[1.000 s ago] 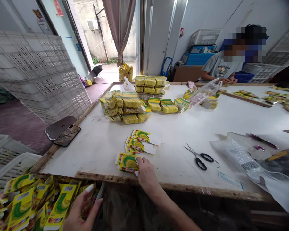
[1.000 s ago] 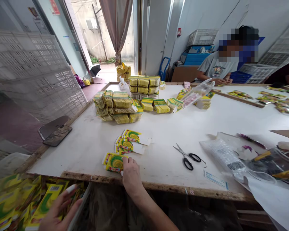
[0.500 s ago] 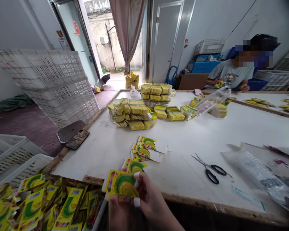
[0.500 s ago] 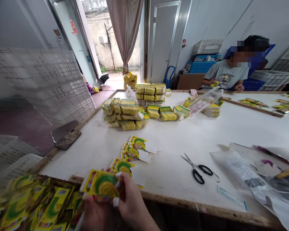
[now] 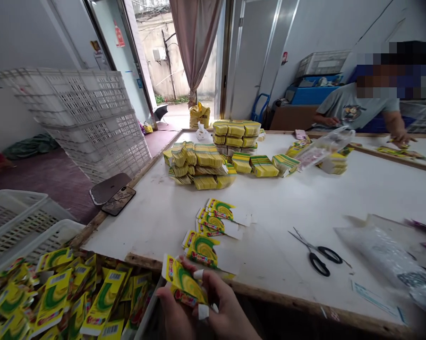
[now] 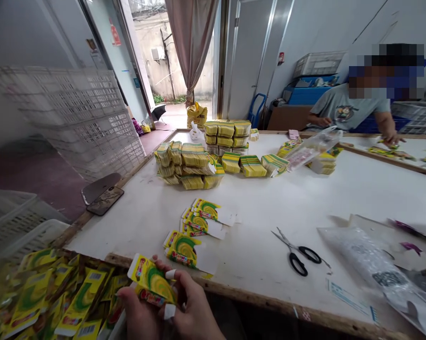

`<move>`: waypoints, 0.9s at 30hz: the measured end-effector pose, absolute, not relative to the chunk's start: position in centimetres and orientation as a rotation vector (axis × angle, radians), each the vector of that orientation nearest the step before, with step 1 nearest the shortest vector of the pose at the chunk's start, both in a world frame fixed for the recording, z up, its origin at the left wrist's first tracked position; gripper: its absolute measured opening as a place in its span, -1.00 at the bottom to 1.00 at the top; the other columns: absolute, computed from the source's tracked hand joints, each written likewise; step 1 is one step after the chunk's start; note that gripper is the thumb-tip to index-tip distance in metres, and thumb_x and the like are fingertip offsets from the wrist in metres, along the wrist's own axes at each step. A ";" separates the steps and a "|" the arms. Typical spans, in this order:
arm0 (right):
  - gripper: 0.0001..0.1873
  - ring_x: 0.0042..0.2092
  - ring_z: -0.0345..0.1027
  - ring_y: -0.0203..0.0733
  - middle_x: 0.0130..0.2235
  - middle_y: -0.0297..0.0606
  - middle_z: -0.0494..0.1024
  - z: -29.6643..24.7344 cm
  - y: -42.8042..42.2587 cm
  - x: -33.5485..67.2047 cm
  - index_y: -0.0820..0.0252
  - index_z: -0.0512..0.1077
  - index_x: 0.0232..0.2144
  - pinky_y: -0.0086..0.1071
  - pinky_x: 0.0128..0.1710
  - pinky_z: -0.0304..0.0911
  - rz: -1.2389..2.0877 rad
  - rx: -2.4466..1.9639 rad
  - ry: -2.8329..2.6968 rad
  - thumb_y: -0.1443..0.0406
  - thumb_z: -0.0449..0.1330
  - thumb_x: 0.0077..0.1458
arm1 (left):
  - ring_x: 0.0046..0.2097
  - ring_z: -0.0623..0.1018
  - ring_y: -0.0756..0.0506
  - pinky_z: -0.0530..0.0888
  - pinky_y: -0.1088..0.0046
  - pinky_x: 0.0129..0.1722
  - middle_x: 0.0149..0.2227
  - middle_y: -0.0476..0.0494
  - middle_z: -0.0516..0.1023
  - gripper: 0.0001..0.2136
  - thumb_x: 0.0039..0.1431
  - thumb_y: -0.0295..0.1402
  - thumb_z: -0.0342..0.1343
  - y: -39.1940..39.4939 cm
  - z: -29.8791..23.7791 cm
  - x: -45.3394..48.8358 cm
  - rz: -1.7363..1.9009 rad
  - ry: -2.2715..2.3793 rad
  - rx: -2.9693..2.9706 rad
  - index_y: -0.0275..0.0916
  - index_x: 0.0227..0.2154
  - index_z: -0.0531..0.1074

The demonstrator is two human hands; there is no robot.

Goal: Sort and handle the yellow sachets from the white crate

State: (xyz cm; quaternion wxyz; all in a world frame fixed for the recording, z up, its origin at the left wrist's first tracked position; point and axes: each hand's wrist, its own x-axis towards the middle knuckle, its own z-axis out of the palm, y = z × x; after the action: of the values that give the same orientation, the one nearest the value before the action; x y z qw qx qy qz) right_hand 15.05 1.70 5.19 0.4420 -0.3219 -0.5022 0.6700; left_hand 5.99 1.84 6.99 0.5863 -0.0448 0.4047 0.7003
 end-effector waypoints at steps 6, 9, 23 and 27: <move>-0.51 0.05 0.39 0.03 0.05 -0.11 0.48 5.0 1.7 16.8 0.14 0.36 0.03 -0.15 0.06 0.27 1.574 -0.908 -1.285 0.30 0.26 -0.01 | 0.02 0.52 -0.38 0.47 0.07 0.06 -0.15 -0.26 0.60 -0.35 -0.27 0.28 0.26 1.6 5.8 5.9 1.524 0.883 -0.047 -0.17 -0.26 0.61; -0.50 0.08 0.37 0.04 0.06 -0.12 0.47 4.6 1.6 16.9 0.13 0.40 0.02 -0.15 0.08 0.27 1.463 -0.960 -1.343 0.33 0.27 -0.04 | 0.00 0.55 -0.31 0.49 0.14 0.07 -0.08 -0.22 0.60 -0.59 -0.10 -0.01 0.32 1.3 4.8 5.3 1.490 0.878 -0.036 -0.16 -0.22 0.61; -0.51 -0.06 0.40 0.01 -0.06 -0.13 0.50 4.9 1.4 17.4 0.16 0.42 0.02 -0.19 -0.05 0.32 1.332 -1.055 -1.510 0.31 0.22 -0.02 | 0.01 0.55 -0.34 0.49 0.07 0.07 -0.06 -0.32 0.58 -0.67 0.02 -0.24 0.25 1.4 3.8 5.4 1.475 0.796 -0.083 -0.28 -0.15 0.58; -0.51 -0.08 0.40 0.02 -0.09 -0.13 0.50 4.7 1.5 17.4 0.17 0.43 0.02 -0.15 -0.06 0.30 1.307 -1.093 -1.547 0.32 0.20 -0.03 | 0.07 0.51 -0.39 0.50 0.11 0.08 0.02 -0.39 0.53 -0.52 -0.04 -0.16 0.33 1.3 3.7 5.1 1.390 0.747 -0.010 -0.32 -0.07 0.55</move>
State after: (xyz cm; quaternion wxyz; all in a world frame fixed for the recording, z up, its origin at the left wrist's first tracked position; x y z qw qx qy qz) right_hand 17.41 1.51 4.68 0.4079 -0.4336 -0.6138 0.5186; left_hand 5.10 1.34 3.65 0.7045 -0.0044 0.3358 0.6252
